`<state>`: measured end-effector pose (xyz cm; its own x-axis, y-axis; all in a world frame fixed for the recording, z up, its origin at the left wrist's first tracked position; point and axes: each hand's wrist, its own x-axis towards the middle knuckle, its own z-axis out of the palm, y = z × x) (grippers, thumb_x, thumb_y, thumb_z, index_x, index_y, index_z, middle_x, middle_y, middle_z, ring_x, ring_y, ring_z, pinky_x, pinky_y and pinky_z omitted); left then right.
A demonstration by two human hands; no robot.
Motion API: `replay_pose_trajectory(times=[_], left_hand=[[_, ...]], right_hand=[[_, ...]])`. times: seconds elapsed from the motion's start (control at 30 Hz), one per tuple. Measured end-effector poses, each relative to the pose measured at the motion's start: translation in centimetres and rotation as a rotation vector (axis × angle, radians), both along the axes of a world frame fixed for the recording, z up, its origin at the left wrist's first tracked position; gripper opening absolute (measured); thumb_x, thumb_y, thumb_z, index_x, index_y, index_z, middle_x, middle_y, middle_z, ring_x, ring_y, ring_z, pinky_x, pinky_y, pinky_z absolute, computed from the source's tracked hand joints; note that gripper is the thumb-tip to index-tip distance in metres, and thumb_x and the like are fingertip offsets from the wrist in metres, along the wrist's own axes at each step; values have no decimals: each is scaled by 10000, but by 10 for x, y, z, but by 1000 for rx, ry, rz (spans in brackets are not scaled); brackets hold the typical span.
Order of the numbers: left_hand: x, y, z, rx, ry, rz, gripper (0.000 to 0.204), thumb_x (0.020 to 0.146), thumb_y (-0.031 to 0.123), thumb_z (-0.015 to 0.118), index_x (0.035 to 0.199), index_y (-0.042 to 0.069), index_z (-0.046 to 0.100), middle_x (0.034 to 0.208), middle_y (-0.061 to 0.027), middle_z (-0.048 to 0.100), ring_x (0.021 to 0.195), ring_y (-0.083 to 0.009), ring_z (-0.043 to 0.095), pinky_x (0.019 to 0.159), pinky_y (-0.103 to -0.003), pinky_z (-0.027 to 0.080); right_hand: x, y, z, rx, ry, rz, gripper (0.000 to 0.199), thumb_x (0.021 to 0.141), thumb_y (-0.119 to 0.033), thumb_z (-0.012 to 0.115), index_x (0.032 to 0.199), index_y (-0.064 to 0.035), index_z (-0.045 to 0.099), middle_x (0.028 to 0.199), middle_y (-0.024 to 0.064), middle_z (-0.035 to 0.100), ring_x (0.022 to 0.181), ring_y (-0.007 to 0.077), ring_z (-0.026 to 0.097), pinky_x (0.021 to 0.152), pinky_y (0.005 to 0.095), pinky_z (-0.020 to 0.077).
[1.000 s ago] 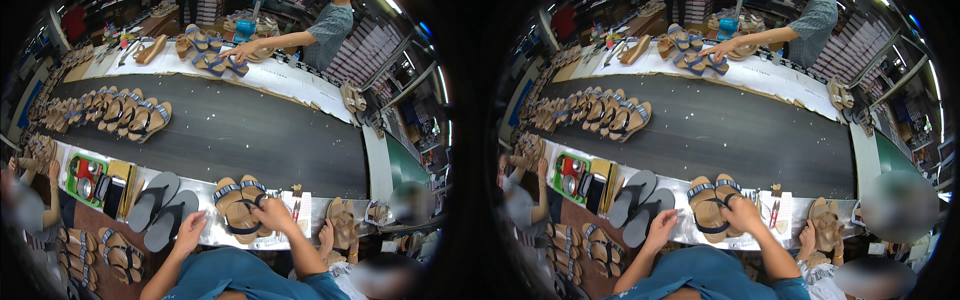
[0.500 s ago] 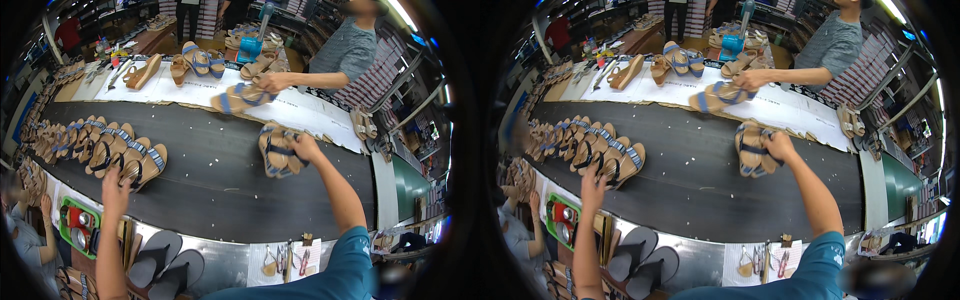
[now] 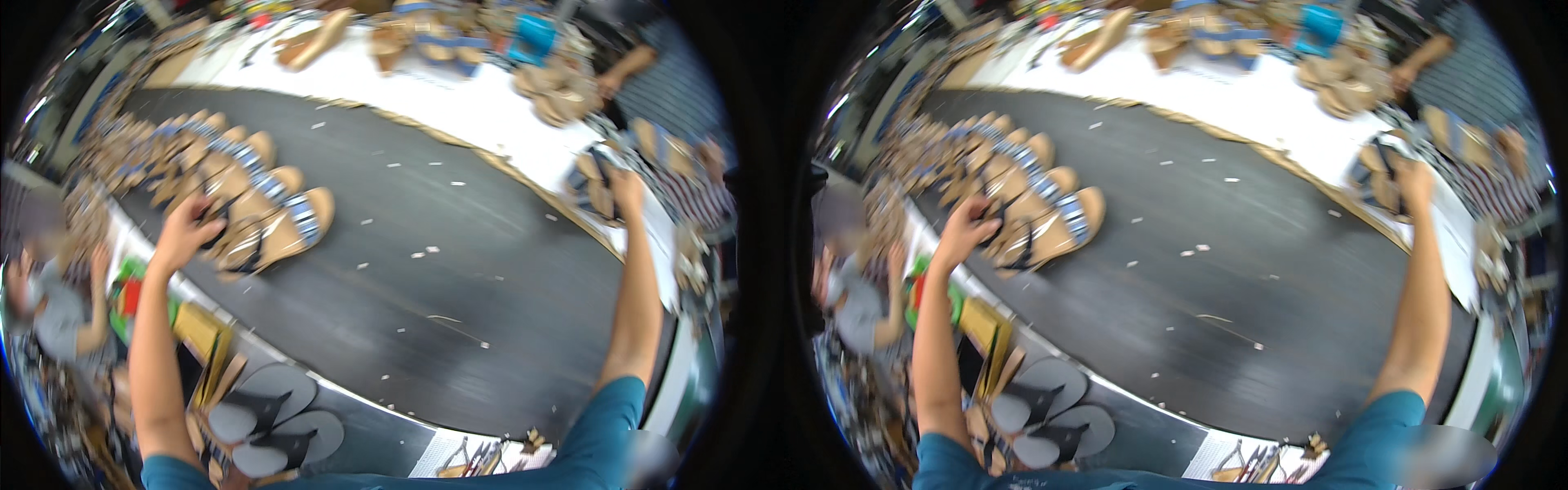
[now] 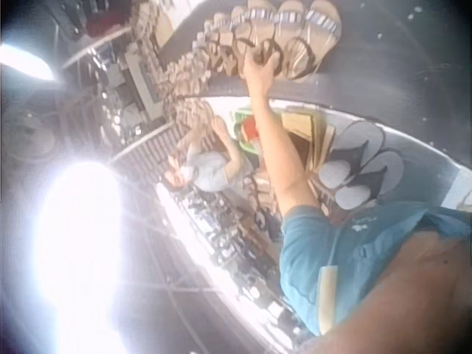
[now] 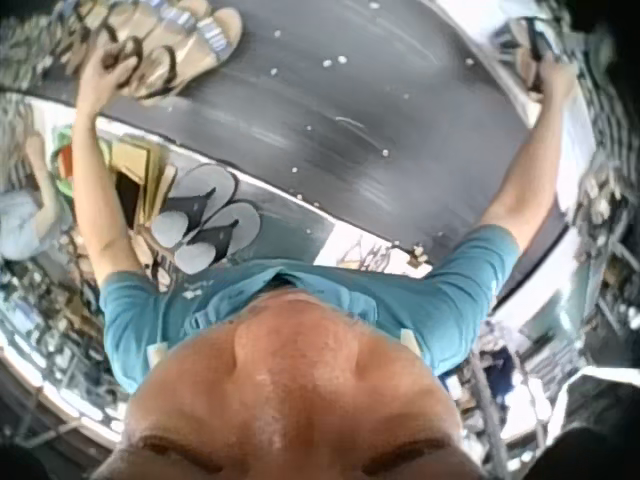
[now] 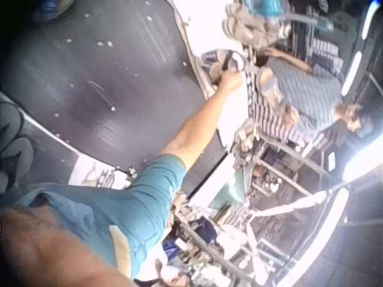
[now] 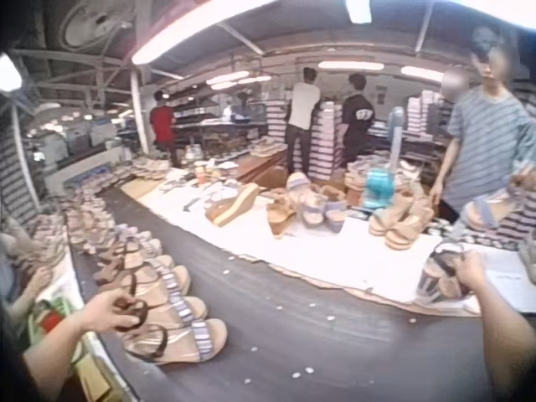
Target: The person picks up several pairs of sandals from a table, turns them over to view the soles and straps, and places them back down. The person handles brown suede sandals, blue fabric sandals, and patterned strap sandals one at a time.
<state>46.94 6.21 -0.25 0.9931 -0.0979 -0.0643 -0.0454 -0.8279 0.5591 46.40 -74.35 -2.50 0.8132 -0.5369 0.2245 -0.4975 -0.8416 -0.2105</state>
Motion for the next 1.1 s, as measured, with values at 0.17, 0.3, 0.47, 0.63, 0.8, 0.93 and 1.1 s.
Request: replay_pose_trajectory(times=[0.17, 0.3, 0.47, 0.63, 0.8, 0.93, 1.1], left_hand=[[-10, -8, 8, 190, -34, -4, 461, 776, 271, 795, 1093, 21, 572, 1141, -163, 618, 1048, -324, 595, 904, -359, 480], [-41, -42, 22, 370, -173, -133, 362, 813, 337, 730, 984, 26, 657, 1245, -171, 577, 1202, -384, 524, 968, -418, 448], [-47, -42, 0, 347, -82, -76, 263, 837, 211, 660, 1044, 53, 694, 1129, -175, 611, 1082, -344, 589, 904, -439, 483], [-119, -111, 83, 254, -141, -196, 213, 829, 210, 640, 867, 12, 710, 891, -202, 664, 888, -382, 640, 797, -453, 502], [-204, -97, 110, -134, 46, -229, 290, 830, 179, 677, 648, -20, 570, 519, -91, 531, 504, -209, 547, 539, -370, 458], [-273, -88, 154, -571, 251, -237, 302, 845, 86, 676, 597, 70, 506, 587, 30, 509, 528, -26, 458, 462, -215, 340], [-327, -80, 210, -815, 152, -370, 208, 834, 79, 677, 654, 33, 582, 652, 6, 600, 590, -15, 510, 517, -192, 376]], right_hand=[[-5, 133, 29, -24, -262, 193, 409, 962, -372, 538, 1012, -2, 705, 833, 193, 698, 778, 330, 680, 710, 424, 500], [-130, 252, 36, 151, -241, 689, 135, 877, -125, 663, 896, 7, 647, 800, 174, 631, 715, 331, 608, 660, 410, 483], [-271, 352, 21, 477, 329, 954, 210, 881, -218, 628, 965, -39, 697, 892, 164, 676, 878, 353, 658, 774, 447, 532], [-302, 421, 34, 279, 609, 1215, 234, 879, -253, 613, 908, -36, 695, 884, 191, 679, 848, 364, 678, 760, 461, 556], [-292, 451, 175, -14, 677, 1127, 319, 911, -327, 582, 947, -28, 685, 898, 212, 683, 856, 382, 672, 792, 465, 542], [-319, 480, 343, -309, 477, 1057, 365, 946, -331, 547, 1039, 0, 672, 885, 209, 697, 820, 342, 689, 743, 451, 552], [-418, 475, 389, 428, -448, 790, 358, 950, -337, 570, 1054, -11, 674, 819, 148, 691, 717, 243, 673, 631, 366, 538]])
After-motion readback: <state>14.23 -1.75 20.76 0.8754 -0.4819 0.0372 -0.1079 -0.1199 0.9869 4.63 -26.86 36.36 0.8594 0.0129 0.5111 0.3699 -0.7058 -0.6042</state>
